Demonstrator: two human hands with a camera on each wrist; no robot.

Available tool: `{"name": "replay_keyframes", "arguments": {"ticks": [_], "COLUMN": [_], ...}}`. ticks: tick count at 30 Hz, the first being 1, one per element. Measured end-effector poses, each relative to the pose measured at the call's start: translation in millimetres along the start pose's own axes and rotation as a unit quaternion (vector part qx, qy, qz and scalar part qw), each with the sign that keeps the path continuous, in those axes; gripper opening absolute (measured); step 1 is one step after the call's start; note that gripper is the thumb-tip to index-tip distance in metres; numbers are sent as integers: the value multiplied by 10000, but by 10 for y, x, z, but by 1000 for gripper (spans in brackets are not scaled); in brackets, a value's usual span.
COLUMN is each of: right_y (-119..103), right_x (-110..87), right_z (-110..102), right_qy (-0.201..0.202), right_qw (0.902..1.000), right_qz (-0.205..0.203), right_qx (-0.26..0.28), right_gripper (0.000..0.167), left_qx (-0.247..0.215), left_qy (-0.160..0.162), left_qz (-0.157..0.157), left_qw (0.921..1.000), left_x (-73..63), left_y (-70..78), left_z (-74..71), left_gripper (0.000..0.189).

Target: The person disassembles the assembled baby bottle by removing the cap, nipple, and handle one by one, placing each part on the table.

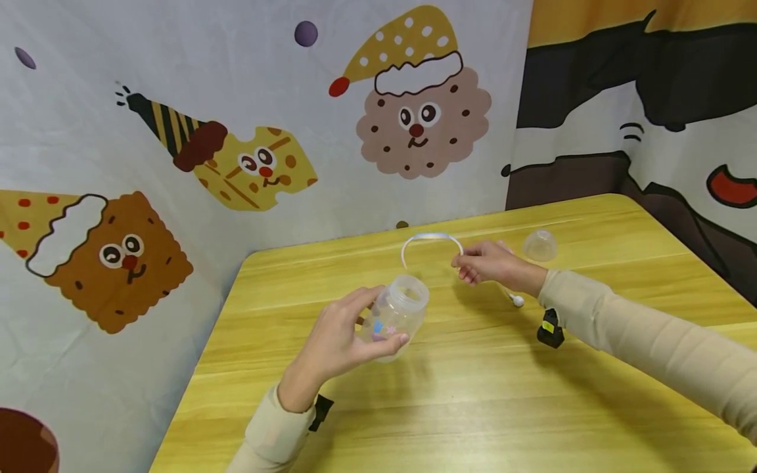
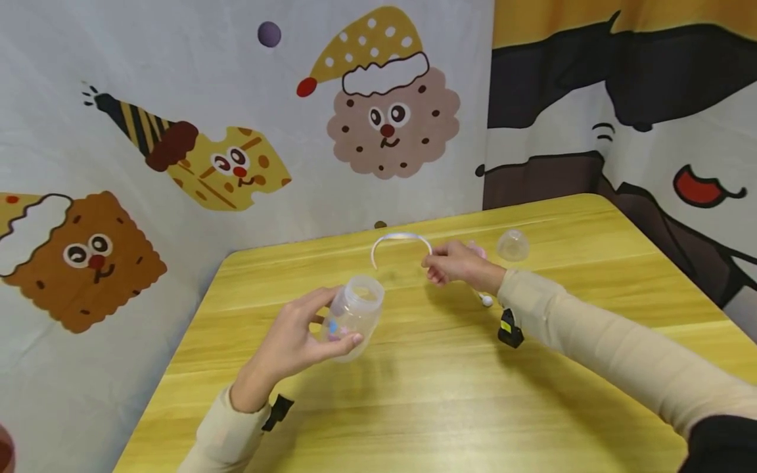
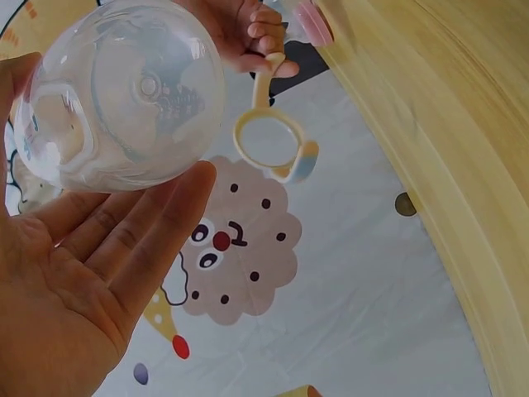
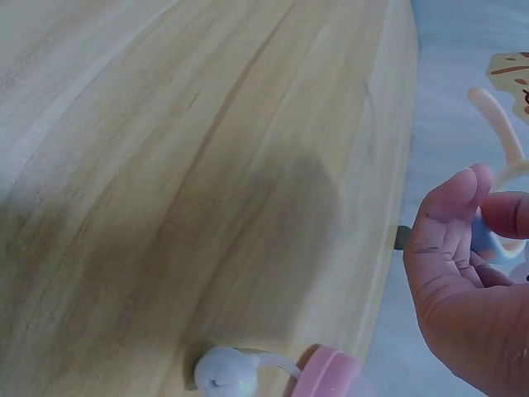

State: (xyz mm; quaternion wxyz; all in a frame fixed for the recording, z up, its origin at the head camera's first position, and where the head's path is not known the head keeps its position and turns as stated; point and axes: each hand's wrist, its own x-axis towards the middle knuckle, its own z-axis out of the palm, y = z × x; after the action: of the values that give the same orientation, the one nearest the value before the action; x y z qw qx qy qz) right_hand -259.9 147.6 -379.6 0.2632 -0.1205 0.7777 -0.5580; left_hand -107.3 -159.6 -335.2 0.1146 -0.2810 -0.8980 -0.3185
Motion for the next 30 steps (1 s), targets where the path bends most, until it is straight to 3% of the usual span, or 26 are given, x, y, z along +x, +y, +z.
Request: {"name": "replay_keyframes", "arguments": {"ticks": [8, 19, 30], "right_y": [78, 185, 360], "right_x": [56, 161, 286], "right_z": [5, -7, 52], "right_qy": [34, 99, 73], "right_qw": [9993, 9992, 9985], "right_qz": [-54, 6, -197], "right_qx": [-367, -397, -498], "right_gripper": [36, 40, 31], "left_qx": [-37, -136, -125], "left_qy": [57, 73, 43], "left_qz": [37, -36, -44], "left_qw": [10000, 9999, 9999], "left_x": [1, -38, -72], "left_y": [-14, -55, -100], "left_z": [-12, -5, -9], "left_gripper": [60, 61, 62]}}
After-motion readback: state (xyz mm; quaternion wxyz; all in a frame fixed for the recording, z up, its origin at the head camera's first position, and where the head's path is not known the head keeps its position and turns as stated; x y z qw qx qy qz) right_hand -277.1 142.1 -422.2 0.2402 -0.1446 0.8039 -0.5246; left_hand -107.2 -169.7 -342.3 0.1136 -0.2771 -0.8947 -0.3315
